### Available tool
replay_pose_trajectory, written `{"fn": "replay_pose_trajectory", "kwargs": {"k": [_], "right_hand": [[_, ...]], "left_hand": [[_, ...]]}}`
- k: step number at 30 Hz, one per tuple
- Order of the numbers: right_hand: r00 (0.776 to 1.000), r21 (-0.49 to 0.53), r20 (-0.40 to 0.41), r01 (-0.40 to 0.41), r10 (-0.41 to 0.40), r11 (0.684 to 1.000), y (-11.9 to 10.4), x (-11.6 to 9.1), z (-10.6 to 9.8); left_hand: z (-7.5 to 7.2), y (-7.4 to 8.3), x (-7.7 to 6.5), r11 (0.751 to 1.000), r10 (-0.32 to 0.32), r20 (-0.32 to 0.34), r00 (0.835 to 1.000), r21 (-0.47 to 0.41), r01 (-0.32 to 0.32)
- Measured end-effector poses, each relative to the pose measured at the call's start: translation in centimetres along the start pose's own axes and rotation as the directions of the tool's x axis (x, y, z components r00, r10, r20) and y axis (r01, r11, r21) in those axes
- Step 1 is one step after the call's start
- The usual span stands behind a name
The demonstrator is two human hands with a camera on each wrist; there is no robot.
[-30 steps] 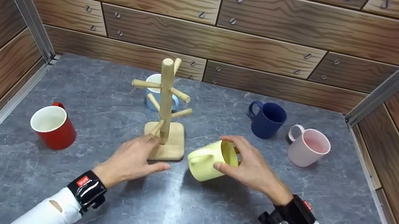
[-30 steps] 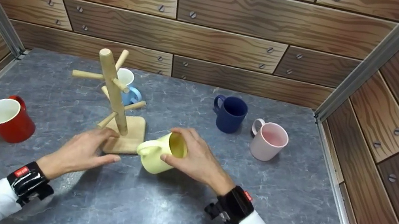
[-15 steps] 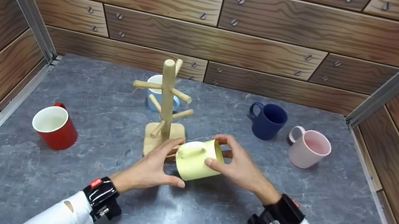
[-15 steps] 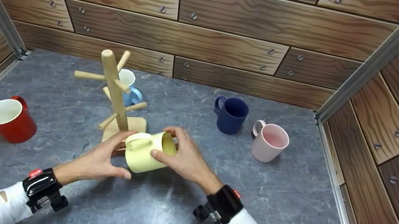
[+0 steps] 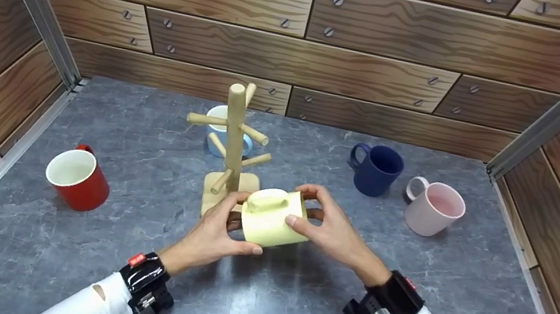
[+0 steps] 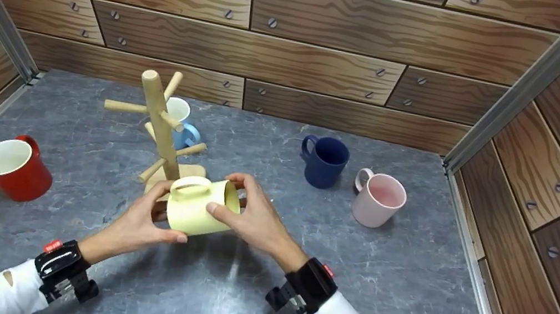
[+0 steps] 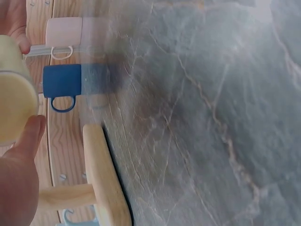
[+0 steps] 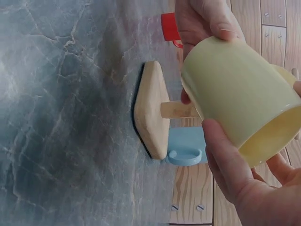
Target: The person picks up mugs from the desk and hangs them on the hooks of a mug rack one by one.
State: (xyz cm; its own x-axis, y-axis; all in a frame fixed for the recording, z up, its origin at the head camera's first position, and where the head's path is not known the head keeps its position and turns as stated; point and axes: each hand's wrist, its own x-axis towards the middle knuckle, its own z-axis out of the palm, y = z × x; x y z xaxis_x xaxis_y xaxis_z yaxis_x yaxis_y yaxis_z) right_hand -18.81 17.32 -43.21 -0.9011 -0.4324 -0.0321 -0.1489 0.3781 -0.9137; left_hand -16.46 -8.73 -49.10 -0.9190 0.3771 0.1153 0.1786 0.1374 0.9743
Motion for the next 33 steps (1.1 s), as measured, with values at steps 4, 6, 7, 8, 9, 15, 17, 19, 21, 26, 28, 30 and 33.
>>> {"fn": "replay_pose_trajectory", "kwargs": {"k": [4,6,7,8,9,15,17,19,21,26,28,30,33], "right_hand": [[1.000,-0.001,0.004,0.031,-0.031,1.000,-0.4,0.1,-0.4],[0.999,-0.004,-0.001,0.044,-0.044,0.999,-0.6,0.1,-0.6],[0.999,-0.004,-0.004,0.051,-0.051,0.999,-0.6,0.2,-0.7],[0.998,-0.005,-0.007,0.060,-0.060,0.998,-0.7,0.2,-0.9],[0.998,-0.004,-0.012,0.067,-0.067,0.998,-0.7,0.1,-1.0],[0.996,0.003,-0.015,0.088,-0.088,0.996,-0.9,0.1,-1.3],[0.996,0.006,-0.004,0.084,-0.084,0.996,-1.0,0.2,-1.1],[0.997,0.008,0.007,0.076,-0.076,0.997,-0.9,0.3,-0.9],[0.997,0.018,0.024,0.074,-0.075,0.997,-0.9,0.3,-0.6],[0.995,0.049,0.075,0.065,-0.069,0.997,-0.8,0.4,0.3],[0.994,0.048,0.094,0.057,-0.062,0.997,-0.8,0.4,0.7],[0.993,0.036,0.107,0.053,-0.056,0.998,-0.7,0.3,1.0],[0.991,0.014,0.121,0.060,-0.062,0.998,-0.5,0.3,1.5]], "left_hand": [[0.5,0.4,-0.3,0.999,0.040,-0.052,0.998,0.013,-0.039],[0.7,0.8,-0.3,0.998,0.065,-0.078,0.995,0.029,-0.063],[0.8,0.9,-0.3,0.997,0.078,-0.090,0.993,0.036,-0.075],[0.9,1.1,-0.3,0.995,0.090,-0.101,0.991,0.045,-0.086],[1.0,1.3,-0.3,0.994,0.103,-0.110,0.989,0.054,-0.097],[1.1,2.0,-0.3,0.987,0.145,-0.141,0.979,0.082,-0.135],[0.9,1.9,-0.4,0.989,0.138,-0.141,0.980,0.079,-0.128],[0.6,1.7,-0.5,0.992,0.120,-0.133,0.984,0.065,-0.113],[0.2,1.5,-0.7,0.995,0.093,-0.118,0.989,0.049,-0.088],[-1.1,0.8,-1.3,1.000,0.022,-0.064,0.998,0.011,-0.021],[-1.7,0.6,-1.6,1.000,0.014,-0.041,0.999,0.017,-0.013],[-2.2,0.4,-1.8,1.000,0.009,-0.019,1.000,0.029,-0.008],[-2.8,0.2,-2.2,1.000,-0.001,0.005,1.000,0.032,0.001]]}}
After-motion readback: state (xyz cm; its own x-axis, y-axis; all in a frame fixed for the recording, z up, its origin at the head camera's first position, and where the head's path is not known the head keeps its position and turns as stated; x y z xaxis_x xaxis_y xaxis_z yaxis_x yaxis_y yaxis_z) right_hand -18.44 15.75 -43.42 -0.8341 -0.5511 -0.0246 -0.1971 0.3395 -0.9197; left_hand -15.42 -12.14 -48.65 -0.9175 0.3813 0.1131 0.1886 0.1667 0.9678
